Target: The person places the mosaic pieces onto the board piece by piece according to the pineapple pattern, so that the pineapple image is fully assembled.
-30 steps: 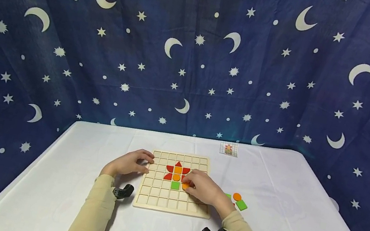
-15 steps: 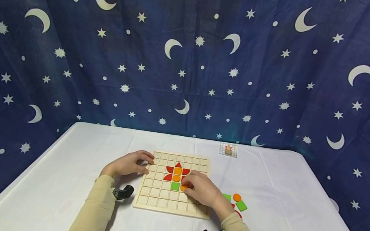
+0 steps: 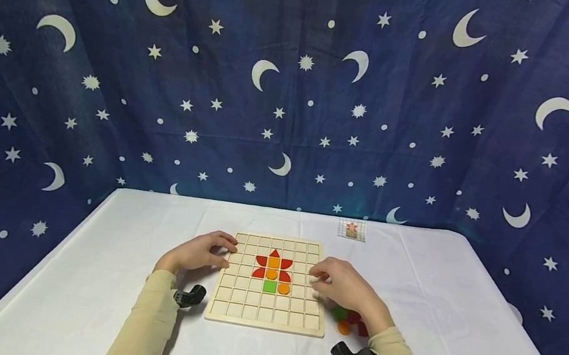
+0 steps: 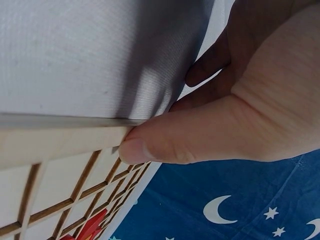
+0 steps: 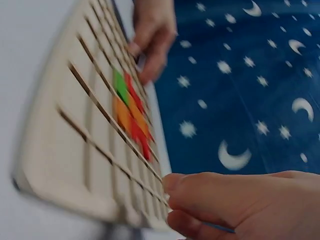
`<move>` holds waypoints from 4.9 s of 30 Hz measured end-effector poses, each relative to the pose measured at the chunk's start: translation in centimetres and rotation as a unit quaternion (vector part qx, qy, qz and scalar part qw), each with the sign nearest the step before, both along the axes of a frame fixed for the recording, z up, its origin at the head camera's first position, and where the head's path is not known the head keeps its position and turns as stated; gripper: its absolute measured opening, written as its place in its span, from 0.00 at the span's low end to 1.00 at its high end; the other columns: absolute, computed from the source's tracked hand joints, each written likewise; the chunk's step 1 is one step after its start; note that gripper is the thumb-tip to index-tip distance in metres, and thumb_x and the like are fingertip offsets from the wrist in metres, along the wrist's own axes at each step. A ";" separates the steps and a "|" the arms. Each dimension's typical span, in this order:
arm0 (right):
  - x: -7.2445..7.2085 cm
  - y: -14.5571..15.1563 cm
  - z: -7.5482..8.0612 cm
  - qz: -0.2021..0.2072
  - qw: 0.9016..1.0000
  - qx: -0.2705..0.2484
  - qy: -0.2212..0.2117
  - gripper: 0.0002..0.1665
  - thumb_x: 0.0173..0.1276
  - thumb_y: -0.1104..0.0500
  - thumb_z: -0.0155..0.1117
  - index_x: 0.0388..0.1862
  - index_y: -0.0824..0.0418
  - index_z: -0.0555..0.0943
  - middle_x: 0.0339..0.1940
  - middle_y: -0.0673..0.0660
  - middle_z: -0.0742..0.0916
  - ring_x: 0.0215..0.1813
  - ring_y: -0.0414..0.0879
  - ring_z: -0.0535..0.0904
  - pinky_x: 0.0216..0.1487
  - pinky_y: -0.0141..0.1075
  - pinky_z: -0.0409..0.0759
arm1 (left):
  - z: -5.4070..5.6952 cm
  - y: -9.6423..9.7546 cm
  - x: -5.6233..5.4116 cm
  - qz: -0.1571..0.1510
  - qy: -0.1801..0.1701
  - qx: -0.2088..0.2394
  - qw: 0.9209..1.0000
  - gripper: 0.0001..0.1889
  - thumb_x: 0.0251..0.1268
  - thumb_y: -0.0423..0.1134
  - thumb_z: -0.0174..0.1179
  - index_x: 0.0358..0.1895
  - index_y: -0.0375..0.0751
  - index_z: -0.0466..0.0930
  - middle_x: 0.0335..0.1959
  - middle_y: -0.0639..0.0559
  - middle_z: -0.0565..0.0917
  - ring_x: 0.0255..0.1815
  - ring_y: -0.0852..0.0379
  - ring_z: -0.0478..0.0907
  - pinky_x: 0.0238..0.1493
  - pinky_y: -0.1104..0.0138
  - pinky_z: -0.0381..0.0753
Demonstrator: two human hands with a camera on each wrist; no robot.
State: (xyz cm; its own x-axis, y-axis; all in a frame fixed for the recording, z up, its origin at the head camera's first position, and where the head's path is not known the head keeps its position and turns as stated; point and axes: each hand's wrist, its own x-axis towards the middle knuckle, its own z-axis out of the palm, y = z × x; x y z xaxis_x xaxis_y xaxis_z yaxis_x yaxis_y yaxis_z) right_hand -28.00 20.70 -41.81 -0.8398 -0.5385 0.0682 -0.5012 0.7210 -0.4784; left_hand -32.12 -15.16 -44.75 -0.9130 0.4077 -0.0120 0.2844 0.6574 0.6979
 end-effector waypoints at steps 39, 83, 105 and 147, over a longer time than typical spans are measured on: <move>-0.6 6.8 0.0 -0.078 0.993 0.056 -0.071 0.11 0.59 0.65 0.71 0.41 0.65 0.82 0.36 0.52 0.83 0.37 0.46 0.76 0.46 0.47 0.81 | -0.1 -0.1 0.0 -0.005 0.005 0.011 1.000 0.17 0.56 0.36 0.71 0.51 0.40 0.84 0.63 0.49 0.74 0.69 0.45 0.66 0.71 0.51 0.62; 0.0 0.3 -0.6 -0.030 0.999 -0.022 0.009 0.13 0.64 0.62 0.69 0.48 0.62 0.85 0.40 0.49 0.83 0.41 0.43 0.77 0.47 0.41 0.81 | 0.1 0.0 0.1 0.001 0.005 0.008 1.000 0.17 0.56 0.36 0.71 0.50 0.40 0.84 0.62 0.50 0.75 0.69 0.46 0.67 0.70 0.51 0.63; 0.0 -9.8 -1.8 0.111 0.991 -0.016 0.068 0.12 0.64 0.60 0.70 0.46 0.59 0.86 0.38 0.48 0.83 0.39 0.40 0.76 0.41 0.32 0.78 | 0.1 -0.1 0.1 -0.005 0.005 0.011 1.000 0.17 0.56 0.35 0.70 0.50 0.40 0.84 0.62 0.49 0.75 0.68 0.45 0.67 0.70 0.50 0.63; 1.6 -0.4 0.2 0.006 1.000 0.002 0.010 0.14 0.63 0.59 0.69 0.47 0.62 0.84 0.36 0.46 0.83 0.36 0.38 0.75 0.40 0.34 0.79 | 0.0 -0.1 0.1 -0.001 0.000 0.006 1.000 0.17 0.57 0.35 0.71 0.51 0.41 0.84 0.62 0.50 0.75 0.68 0.46 0.67 0.70 0.51 0.63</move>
